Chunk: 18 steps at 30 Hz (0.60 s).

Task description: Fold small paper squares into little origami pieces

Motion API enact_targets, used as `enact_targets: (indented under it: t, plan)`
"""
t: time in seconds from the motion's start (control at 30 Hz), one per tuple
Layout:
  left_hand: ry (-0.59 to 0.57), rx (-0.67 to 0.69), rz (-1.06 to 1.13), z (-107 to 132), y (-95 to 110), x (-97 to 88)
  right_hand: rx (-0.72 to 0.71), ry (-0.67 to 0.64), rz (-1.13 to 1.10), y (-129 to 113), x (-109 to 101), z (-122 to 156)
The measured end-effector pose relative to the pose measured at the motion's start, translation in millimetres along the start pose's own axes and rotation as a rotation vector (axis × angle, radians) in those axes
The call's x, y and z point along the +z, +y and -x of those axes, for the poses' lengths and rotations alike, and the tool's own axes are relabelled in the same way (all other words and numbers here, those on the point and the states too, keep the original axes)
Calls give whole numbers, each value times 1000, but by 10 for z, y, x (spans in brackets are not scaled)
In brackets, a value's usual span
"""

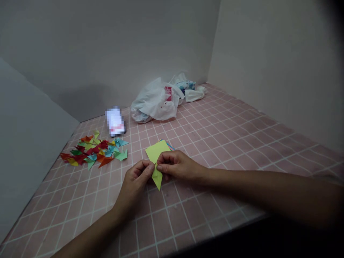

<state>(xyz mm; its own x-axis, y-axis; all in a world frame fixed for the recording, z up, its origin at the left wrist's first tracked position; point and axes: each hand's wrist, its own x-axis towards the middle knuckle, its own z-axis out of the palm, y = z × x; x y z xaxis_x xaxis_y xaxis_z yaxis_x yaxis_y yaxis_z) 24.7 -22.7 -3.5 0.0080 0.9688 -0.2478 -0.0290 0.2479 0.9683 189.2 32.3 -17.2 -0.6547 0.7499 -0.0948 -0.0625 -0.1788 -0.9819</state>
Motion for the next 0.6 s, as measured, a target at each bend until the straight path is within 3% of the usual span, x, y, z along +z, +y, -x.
enact_targets:
  t: [0.6]
  plan:
    - [-29, -46, 84, -7, -2, -2, 2, -11, 41, -28, 2, 3]
